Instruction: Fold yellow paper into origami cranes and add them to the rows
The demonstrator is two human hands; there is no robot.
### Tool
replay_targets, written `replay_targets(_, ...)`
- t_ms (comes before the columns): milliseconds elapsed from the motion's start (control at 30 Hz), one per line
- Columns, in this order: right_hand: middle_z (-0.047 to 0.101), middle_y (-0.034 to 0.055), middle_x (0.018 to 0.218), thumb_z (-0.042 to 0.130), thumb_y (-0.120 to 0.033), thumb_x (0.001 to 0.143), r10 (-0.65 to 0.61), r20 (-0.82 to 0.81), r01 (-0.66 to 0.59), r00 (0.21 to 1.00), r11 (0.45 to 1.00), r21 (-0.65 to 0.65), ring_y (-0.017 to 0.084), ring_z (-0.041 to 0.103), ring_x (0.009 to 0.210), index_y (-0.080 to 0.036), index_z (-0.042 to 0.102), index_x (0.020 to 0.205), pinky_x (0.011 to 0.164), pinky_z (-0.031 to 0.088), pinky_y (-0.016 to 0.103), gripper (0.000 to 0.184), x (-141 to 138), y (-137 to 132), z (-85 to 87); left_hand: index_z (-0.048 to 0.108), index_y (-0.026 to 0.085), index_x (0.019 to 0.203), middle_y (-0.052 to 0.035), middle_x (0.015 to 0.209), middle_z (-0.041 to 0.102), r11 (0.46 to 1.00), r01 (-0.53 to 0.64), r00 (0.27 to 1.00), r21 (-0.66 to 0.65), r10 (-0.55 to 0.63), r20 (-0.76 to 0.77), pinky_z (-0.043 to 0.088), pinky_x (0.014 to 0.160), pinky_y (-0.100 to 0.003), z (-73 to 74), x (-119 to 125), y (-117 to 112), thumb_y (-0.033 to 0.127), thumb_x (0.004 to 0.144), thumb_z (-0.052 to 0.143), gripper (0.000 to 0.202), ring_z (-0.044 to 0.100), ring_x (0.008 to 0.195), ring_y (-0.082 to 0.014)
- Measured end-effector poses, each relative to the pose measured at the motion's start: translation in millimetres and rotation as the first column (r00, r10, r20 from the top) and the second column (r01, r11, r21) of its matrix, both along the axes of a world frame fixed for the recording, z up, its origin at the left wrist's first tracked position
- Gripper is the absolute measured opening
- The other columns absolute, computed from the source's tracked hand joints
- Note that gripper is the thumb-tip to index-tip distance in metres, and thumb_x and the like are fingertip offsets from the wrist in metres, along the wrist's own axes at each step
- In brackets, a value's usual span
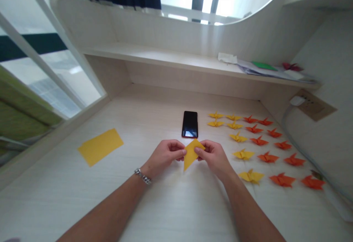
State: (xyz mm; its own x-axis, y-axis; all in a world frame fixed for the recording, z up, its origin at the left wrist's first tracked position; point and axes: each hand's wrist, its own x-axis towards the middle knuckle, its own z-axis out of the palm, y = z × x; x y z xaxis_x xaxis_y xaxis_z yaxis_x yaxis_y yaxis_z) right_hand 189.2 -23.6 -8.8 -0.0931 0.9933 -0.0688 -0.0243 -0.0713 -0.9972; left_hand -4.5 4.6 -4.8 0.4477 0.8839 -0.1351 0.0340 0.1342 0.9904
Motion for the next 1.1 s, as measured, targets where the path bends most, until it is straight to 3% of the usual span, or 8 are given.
replay_targets(167,0.069,0.0040,0.069,0.073,-0.041,0.068,0.017,0.017,-0.015,1.000,0.997,-0.077,0.014,0.062,0.056,-0.014,0.064,0.077,0.054,0.051,0.026,0.029,-3,-3,-1.3,0.068,0.011,0.081,-0.0044,0.072,0.068,1.000,-0.007,1.000,-0.001,0.007,0.004,0.048,0.060,-0.024,0.8,1,0,0.026,0.066,0.075,0.022,0.061,0.062,-0.0130)
replay_targets(400,0.068,0.0031,0.063,0.074,-0.041,0.068,0.087,0.006,-0.086,0.996,0.989,-0.118,0.013,0.063,0.052,-0.013,0.068,0.082,0.052,0.052,0.026,0.031,-1,-5,2.5,0.070,0.011,0.080,-0.0048,0.070,0.069,1.000,-0.014,1.000,0.000,0.014,-0.011,0.050,0.059,-0.025,0.7,-3,1,0.023,0.066,0.073,0.018,0.061,0.061,-0.0136)
replay_targets(567,0.072,0.0065,0.067,0.077,-0.036,0.064,0.116,-0.155,-0.137,0.981,0.982,-0.132,0.015,0.066,0.057,-0.014,0.073,0.094,0.059,0.055,0.029,0.037,0,-6,5.0,0.072,0.013,0.082,-0.0058,0.074,0.071,0.998,-0.032,0.998,-0.048,0.035,0.058,0.052,0.061,-0.026,0.1,-6,1,0.022,0.066,0.073,0.018,0.064,0.065,-0.0154)
replay_targets(733,0.072,0.0081,0.066,0.080,-0.029,0.060,0.102,-0.280,-0.151,0.954,0.976,-0.158,0.017,0.067,0.058,-0.014,0.075,0.090,0.061,0.055,0.031,0.034,2,-7,4.7,0.073,0.014,0.078,-0.0048,0.072,0.071,0.998,-0.056,0.991,-0.019,0.058,0.121,0.052,0.061,-0.025,1.3,-6,-1,0.020,0.067,0.072,0.012,0.064,0.066,-0.0156)
replay_targets(900,0.072,0.0089,0.073,0.079,-0.036,0.062,0.154,-0.235,-0.191,0.960,0.971,-0.143,0.018,0.068,0.064,-0.014,0.074,0.090,0.066,0.055,0.033,0.036,4,-9,13.0,0.073,0.013,0.077,-0.0059,0.074,0.071,0.989,-0.041,0.999,0.142,0.044,-0.017,0.051,0.063,-0.024,6.0,-7,-2,0.019,0.070,0.068,0.010,0.064,0.068,-0.0155)
replay_targets(1000,0.071,0.0081,0.072,0.072,-0.046,0.069,0.110,-0.149,-0.133,0.983,0.979,-0.155,0.017,0.067,0.063,-0.014,0.074,0.085,0.063,0.054,0.031,0.036,1,-9,14.7,0.074,0.014,0.079,-0.0066,0.077,0.072,0.979,0.003,0.996,0.205,0.014,-0.083,0.051,0.065,-0.024,6.0,-7,-3,0.020,0.071,0.067,0.012,0.065,0.070,-0.0164)
replay_targets(1100,0.072,0.0065,0.074,0.075,-0.043,0.066,0.109,-0.039,-0.113,0.993,0.985,-0.130,0.016,0.065,0.063,-0.016,0.075,0.088,0.060,0.053,0.028,0.035,-4,-9,10.2,0.073,0.014,0.080,-0.0064,0.078,0.072,0.975,0.031,0.995,0.221,-0.010,-0.095,0.051,0.066,-0.024,5.5,-4,-4,0.022,0.073,0.067,0.012,0.065,0.071,-0.0161)
